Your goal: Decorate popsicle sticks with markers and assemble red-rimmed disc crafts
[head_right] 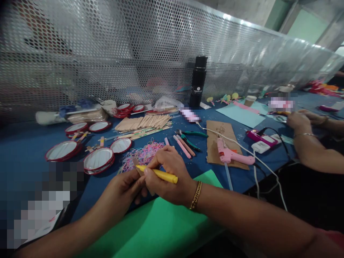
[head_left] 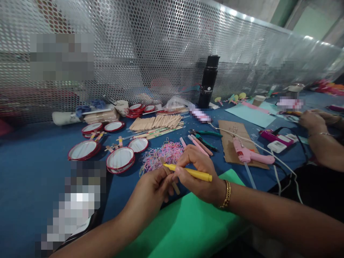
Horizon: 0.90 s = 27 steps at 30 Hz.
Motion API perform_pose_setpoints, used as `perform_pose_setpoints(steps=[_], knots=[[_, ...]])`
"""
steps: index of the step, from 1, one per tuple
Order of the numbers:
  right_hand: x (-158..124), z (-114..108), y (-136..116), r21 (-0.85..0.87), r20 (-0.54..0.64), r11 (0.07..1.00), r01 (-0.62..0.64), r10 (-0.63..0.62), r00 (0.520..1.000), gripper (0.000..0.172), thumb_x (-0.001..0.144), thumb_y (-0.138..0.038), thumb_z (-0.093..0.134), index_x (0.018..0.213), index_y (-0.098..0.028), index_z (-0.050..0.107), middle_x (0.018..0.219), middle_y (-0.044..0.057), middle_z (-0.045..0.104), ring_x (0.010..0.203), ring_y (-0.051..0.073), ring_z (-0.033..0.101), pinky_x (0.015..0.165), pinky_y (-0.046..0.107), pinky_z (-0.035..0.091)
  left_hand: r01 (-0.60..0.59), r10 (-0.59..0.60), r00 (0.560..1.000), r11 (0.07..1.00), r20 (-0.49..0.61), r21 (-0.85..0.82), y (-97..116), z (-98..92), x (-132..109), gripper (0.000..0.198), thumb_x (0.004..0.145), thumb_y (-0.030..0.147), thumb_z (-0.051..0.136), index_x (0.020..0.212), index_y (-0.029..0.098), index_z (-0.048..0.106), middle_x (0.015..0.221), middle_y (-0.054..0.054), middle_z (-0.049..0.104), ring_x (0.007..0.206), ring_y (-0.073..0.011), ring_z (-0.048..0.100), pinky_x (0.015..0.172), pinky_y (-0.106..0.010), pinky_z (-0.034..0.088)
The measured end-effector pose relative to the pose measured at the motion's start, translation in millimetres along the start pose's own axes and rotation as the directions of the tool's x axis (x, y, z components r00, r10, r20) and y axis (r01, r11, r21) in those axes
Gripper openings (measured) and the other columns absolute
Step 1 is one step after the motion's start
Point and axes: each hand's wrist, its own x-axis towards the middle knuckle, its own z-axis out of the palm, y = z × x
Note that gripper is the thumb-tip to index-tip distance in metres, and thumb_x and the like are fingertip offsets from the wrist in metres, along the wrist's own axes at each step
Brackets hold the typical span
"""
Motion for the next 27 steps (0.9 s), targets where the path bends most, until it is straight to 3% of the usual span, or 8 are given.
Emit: perform_pose_setpoints(steps=[10,15,21,27], knots=[[0.7,-2.3,2.6,-0.03,-0.048,0.999,0.016,-0.017,0.999,0.014,0.083,-0.016,0.059,0.073,-0.021,0.053,0.066,-0.004,0.057,0.064,0.013,0.053,0.078,0.036,0.044,-0.003,0.003,1.0,0.999,-0.011,0.033,1.3,0.1,-0.1,0.042,0.091,0.053,0.054,0.066,0.02,0.059,0.056,0.002,0.056,0.044,-0.0104,0.046,0.044,-0.022,0.035],[-0.4,-0.4,2.6,-0.018,0.005,0.999,0.041,-0.041,0.999,0.012,0.084,-0.017,0.06,0.074,-0.021,0.054,0.067,-0.004,0.06,0.067,0.013,0.055,0.08,0.036,0.045,-0.003,0.003,1.0,1.0,-0.018,0.021,1.1,0.2,0.6,0.044,0.091,0.054,0.052,0.063,0.02,0.056,0.053,0.003,0.053,0.044,-0.0103,0.044,0.044,-0.022,0.033],[2.6,-4.7,2.7,-0.071,-0.043,0.997,0.01,-0.013,0.999,0.014,0.084,-0.017,0.057,0.072,-0.022,0.052,0.066,-0.004,0.058,0.064,0.014,0.053,0.078,0.036,0.044,0.002,-0.002,1.0,1.0,0.001,0.03,3.9,-0.4,0.6,0.039,0.09,0.051,0.054,0.067,0.02,0.059,0.058,0.002,0.057,0.045,-0.0106,0.048,0.044,-0.022,0.035],[-1.0,-0.6,-1.3,-0.018,-0.008,1.0,0.019,-0.019,1.0,0.012,0.084,-0.019,0.058,0.073,-0.023,0.054,0.067,-0.004,0.061,0.066,0.015,0.055,0.084,0.04,0.047,-0.007,0.007,1.0,1.0,-0.018,0.008,2.9,0.2,-0.5,0.045,0.092,0.054,0.052,0.064,0.019,0.056,0.054,0.002,0.053,0.045,-0.0097,0.044,0.045,-0.022,0.033]])
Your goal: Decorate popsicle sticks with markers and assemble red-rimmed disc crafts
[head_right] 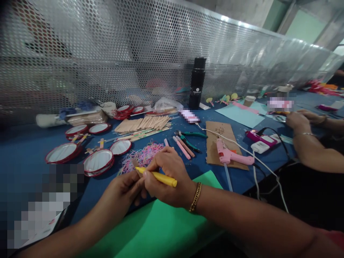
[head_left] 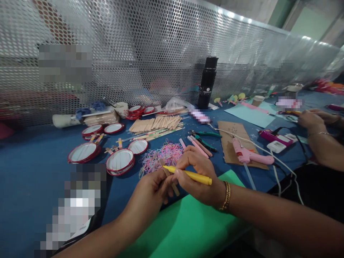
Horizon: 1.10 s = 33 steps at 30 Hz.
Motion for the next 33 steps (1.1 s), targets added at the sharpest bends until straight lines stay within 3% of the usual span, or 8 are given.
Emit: perform_pose_setpoints(steps=[10,14,20,27,33], knots=[[3.1,-2.1,4.4,-0.056,-0.054,0.998,0.0,-0.003,0.999,0.015,0.083,-0.015,0.057,0.071,-0.022,0.051,0.065,-0.004,0.056,0.064,0.014,0.052,0.076,0.036,0.045,0.019,-0.019,1.0,0.999,0.014,0.032,1.1,-0.9,0.8,0.039,0.091,0.05,0.053,0.069,0.019,0.059,0.058,0.002,0.058,0.045,-0.0108,0.048,0.045,-0.022,0.036],[-0.1,-0.1,4.3,0.009,-0.005,0.999,0.031,-0.031,0.999,0.012,0.084,-0.017,0.058,0.074,-0.023,0.053,0.067,-0.004,0.059,0.067,0.015,0.054,0.078,0.036,0.046,-0.012,0.012,1.0,1.0,0.009,0.015,-0.5,-0.2,-0.6,0.042,0.093,0.051,0.051,0.066,0.019,0.057,0.057,0.002,0.056,0.046,-0.0102,0.046,0.045,-0.022,0.035],[-0.3,-2.7,9.6,-0.067,-0.043,0.996,-0.053,0.05,0.998,0.015,0.087,-0.017,0.057,0.073,-0.022,0.053,0.068,-0.002,0.058,0.069,0.016,0.053,0.077,0.037,0.044,0.022,-0.022,0.999,0.999,0.025,0.024,-1.6,0.3,-2.3,0.038,0.094,0.047,0.052,0.071,0.018,0.061,0.06,0.002,0.058,0.047,-0.0102,0.048,0.046,-0.021,0.035],[-2.8,-1.4,7.4,-0.042,-0.064,0.998,0.046,-0.049,0.997,0.012,0.084,-0.013,0.058,0.08,-0.023,0.053,0.071,-0.004,0.061,0.069,0.015,0.056,0.086,0.04,0.044,0.037,-0.037,0.999,0.999,0.017,0.006,-6.1,0.3,-2.2,0.042,0.095,0.051,0.051,0.068,0.019,0.058,0.058,0.002,0.056,0.046,-0.0098,0.045,0.045,-0.022,0.033],[-3.7,-4.4,4.3,-0.082,-0.03,0.995,0.049,-0.051,0.998,0.013,0.083,-0.013,0.06,0.085,-0.024,0.054,0.072,-0.004,0.061,0.066,0.014,0.056,0.087,0.04,0.043,0.037,-0.037,0.999,0.999,0.017,0.008,-5.3,1.5,-4.0,0.044,0.095,0.054,0.05,0.068,0.019,0.056,0.059,0.002,0.056,0.046,-0.0107,0.045,0.045,-0.022,0.033]])
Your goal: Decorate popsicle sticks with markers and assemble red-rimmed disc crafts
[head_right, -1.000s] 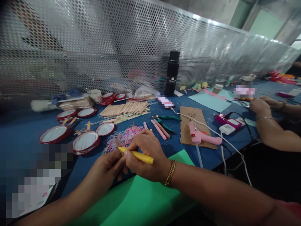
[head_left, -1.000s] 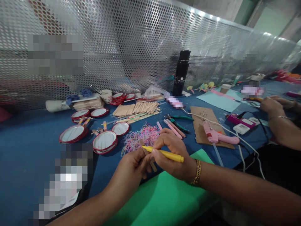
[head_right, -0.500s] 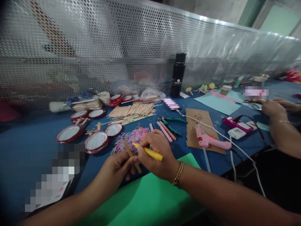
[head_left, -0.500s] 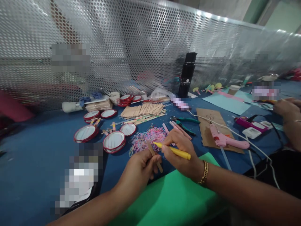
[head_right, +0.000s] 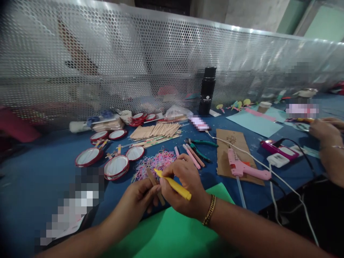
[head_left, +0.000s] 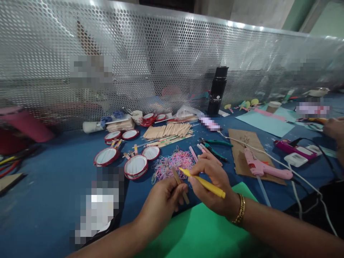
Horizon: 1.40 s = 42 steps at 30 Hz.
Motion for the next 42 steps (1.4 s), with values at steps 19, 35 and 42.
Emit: perform_pose_setpoints(steps=[19,35,42], knots=[[1,4,-3,0.009,-0.025,1.0,-0.024,0.025,0.999,0.012,0.081,-0.013,0.061,0.084,-0.023,0.056,0.074,-0.004,0.065,0.069,0.014,0.059,0.087,0.038,0.044,-0.039,0.039,0.999,0.998,-0.002,0.049,2,-1.6,0,0.043,0.096,0.052,0.048,0.069,0.02,0.058,0.059,0.002,0.056,0.046,-0.0104,0.044,0.045,-0.022,0.032],[0,11,-1,0.04,0.009,0.999,0.008,-0.008,1.0,0.009,0.085,-0.018,0.056,0.077,-0.022,0.053,0.068,-0.005,0.062,0.061,0.012,0.057,0.092,0.04,0.044,-0.035,0.036,0.999,0.998,-0.021,0.044,0,-2.2,2,0.043,0.095,0.053,0.049,0.068,0.02,0.056,0.059,0.002,0.056,0.047,-0.0102,0.045,0.045,-0.022,0.033],[3,6,8,-0.006,-0.008,0.998,-0.062,0.062,0.998,0.014,0.085,-0.017,0.057,0.073,-0.022,0.053,0.068,-0.003,0.061,0.067,0.014,0.055,0.079,0.036,0.043,-0.026,0.026,1.0,0.999,-0.009,0.046,1,-2.9,6,0.041,0.093,0.051,0.051,0.07,0.019,0.059,0.059,0.002,0.057,0.045,-0.0102,0.046,0.044,-0.022,0.034]])
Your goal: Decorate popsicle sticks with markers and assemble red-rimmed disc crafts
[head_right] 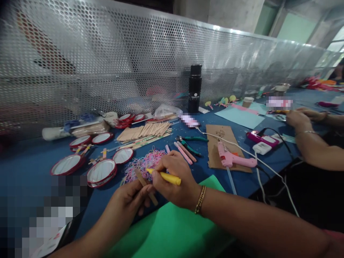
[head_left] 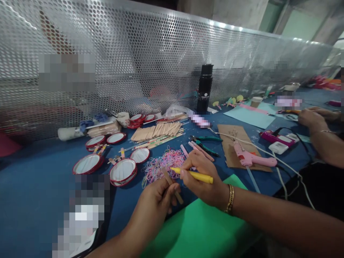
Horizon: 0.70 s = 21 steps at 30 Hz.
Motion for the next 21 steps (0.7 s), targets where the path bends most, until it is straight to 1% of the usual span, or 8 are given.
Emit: perform_pose_setpoints(steps=[2,7,9,13,17,19,21], knots=[[0.7,-1.0,0.2,0.016,-0.024,1.0,0.004,-0.003,1.0,0.015,0.085,-0.016,0.057,0.072,-0.022,0.052,0.068,-0.003,0.061,0.067,0.014,0.055,0.077,0.035,0.043,0.004,-0.004,1.0,1.0,0.014,-0.007,-0.1,-0.1,-0.2,0.039,0.093,0.051,0.052,0.072,0.019,0.06,0.059,0.002,0.058,0.044,-0.0099,0.046,0.043,-0.021,0.033],[-2.5,3.1,-4.5,0.079,-0.021,0.993,0.083,-0.082,0.996,0.011,0.084,-0.017,0.058,0.077,-0.022,0.053,0.069,-0.004,0.061,0.064,0.012,0.056,0.09,0.04,0.044,-0.002,0.002,1.0,0.999,-0.003,-0.052,2.8,1.0,-2.3,0.043,0.093,0.053,0.051,0.066,0.019,0.056,0.056,0.002,0.055,0.044,-0.009,0.043,0.043,-0.021,0.032],[-3.4,4.7,-5.4,0.086,-0.007,0.992,0.091,-0.091,0.996,0.011,0.085,-0.017,0.059,0.077,-0.022,0.053,0.069,-0.005,0.061,0.064,0.012,0.057,0.091,0.04,0.044,-0.007,0.007,1.0,0.999,-0.01,-0.045,3.7,1.2,-2.4,0.044,0.093,0.053,0.051,0.065,0.019,0.056,0.056,0.002,0.055,0.044,-0.0091,0.043,0.044,-0.021,0.032],[-1.6,3.9,-4.0,0.062,0.01,0.996,0.057,-0.058,0.998,0.013,0.084,-0.016,0.059,0.074,-0.021,0.053,0.067,-0.005,0.06,0.064,0.012,0.054,0.087,0.037,0.044,-0.022,0.022,1.0,0.999,0.002,-0.03,2.6,0.4,-0.9,0.042,0.093,0.052,0.051,0.068,0.019,0.058,0.058,0.002,0.058,0.044,-0.0094,0.044,0.044,-0.021,0.034],[1.1,0.5,-2.8,0.027,-0.035,0.999,0.047,-0.046,0.998,0.016,0.084,-0.015,0.058,0.072,-0.022,0.051,0.066,-0.004,0.057,0.065,0.013,0.051,0.075,0.033,0.043,-0.005,0.005,1.0,1.0,0.011,-0.017,2.0,-0.1,0.2,0.037,0.092,0.05,0.052,0.073,0.019,0.06,0.059,0.002,0.058,0.044,-0.0099,0.046,0.043,-0.021,0.034],[0.6,0.2,-3.6,0.038,-0.052,0.997,0.06,-0.058,0.997,0.015,0.084,-0.015,0.058,0.073,-0.022,0.05,0.065,-0.004,0.057,0.065,0.013,0.051,0.077,0.034,0.044,0.007,-0.007,1.0,1.0,0.003,-0.012,3.0,0.3,0.1,0.038,0.092,0.05,0.051,0.072,0.019,0.06,0.059,0.002,0.058,0.044,-0.01,0.046,0.043,-0.021,0.034],[-1.1,1.3,-4.7,0.063,-0.032,0.995,0.078,-0.076,0.997,0.013,0.084,-0.016,0.059,0.074,-0.022,0.051,0.066,-0.005,0.059,0.064,0.012,0.053,0.084,0.037,0.044,0.002,-0.002,1.0,1.0,-0.004,-0.021,4.2,0.7,-0.1,0.04,0.092,0.051,0.051,0.069,0.019,0.058,0.058,0.002,0.057,0.044,-0.0097,0.045,0.043,-0.021,0.034]])
